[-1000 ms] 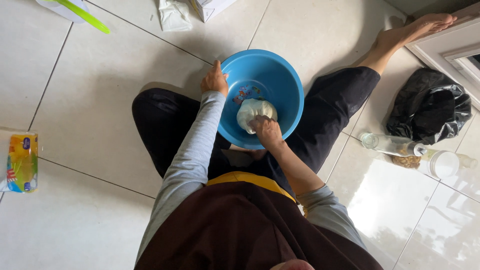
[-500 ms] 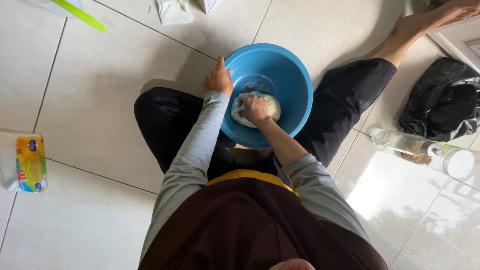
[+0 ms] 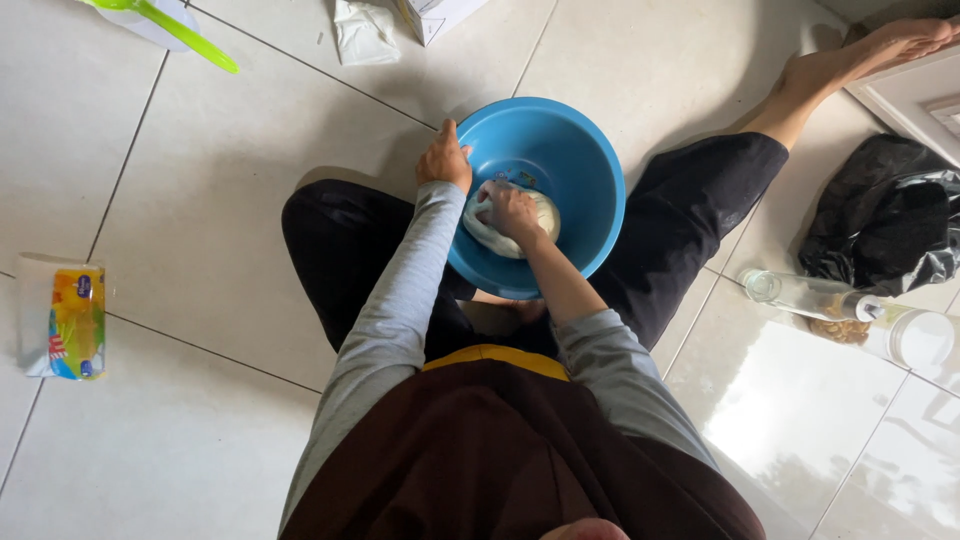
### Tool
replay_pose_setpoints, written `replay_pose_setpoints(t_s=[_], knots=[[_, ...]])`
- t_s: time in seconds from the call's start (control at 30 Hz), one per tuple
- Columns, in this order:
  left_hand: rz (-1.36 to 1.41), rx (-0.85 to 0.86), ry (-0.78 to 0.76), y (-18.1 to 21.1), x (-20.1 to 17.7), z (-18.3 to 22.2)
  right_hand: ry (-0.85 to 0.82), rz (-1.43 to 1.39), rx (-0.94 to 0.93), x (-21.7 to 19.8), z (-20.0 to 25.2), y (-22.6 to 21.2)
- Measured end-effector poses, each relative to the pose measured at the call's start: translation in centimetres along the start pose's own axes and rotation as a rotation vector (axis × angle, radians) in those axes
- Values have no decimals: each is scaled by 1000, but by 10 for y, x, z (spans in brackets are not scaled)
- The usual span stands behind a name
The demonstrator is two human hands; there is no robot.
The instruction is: Kneading a ball of dough in a plastic bowl while sitting on the floor.
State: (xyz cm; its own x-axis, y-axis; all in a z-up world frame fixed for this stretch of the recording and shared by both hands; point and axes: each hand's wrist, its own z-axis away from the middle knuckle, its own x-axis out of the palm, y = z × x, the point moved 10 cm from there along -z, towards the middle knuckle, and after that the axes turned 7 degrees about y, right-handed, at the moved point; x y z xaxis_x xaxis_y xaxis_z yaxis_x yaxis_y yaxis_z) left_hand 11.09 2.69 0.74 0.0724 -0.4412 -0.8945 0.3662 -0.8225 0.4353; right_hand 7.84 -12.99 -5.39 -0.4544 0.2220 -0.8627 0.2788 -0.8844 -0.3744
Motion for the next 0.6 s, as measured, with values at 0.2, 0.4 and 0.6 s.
replay_pose_setpoints(t_s=[0.2, 0.4, 0.6], knots=[[-5, 23, 19, -8, 15, -3, 705, 250, -586, -13, 102, -35], [1, 15, 25, -3, 3, 2, 269, -468, -53, -127, 98, -12], [-13, 12, 40, -6, 11, 0, 440, -379, 226, -74, -12, 125]])
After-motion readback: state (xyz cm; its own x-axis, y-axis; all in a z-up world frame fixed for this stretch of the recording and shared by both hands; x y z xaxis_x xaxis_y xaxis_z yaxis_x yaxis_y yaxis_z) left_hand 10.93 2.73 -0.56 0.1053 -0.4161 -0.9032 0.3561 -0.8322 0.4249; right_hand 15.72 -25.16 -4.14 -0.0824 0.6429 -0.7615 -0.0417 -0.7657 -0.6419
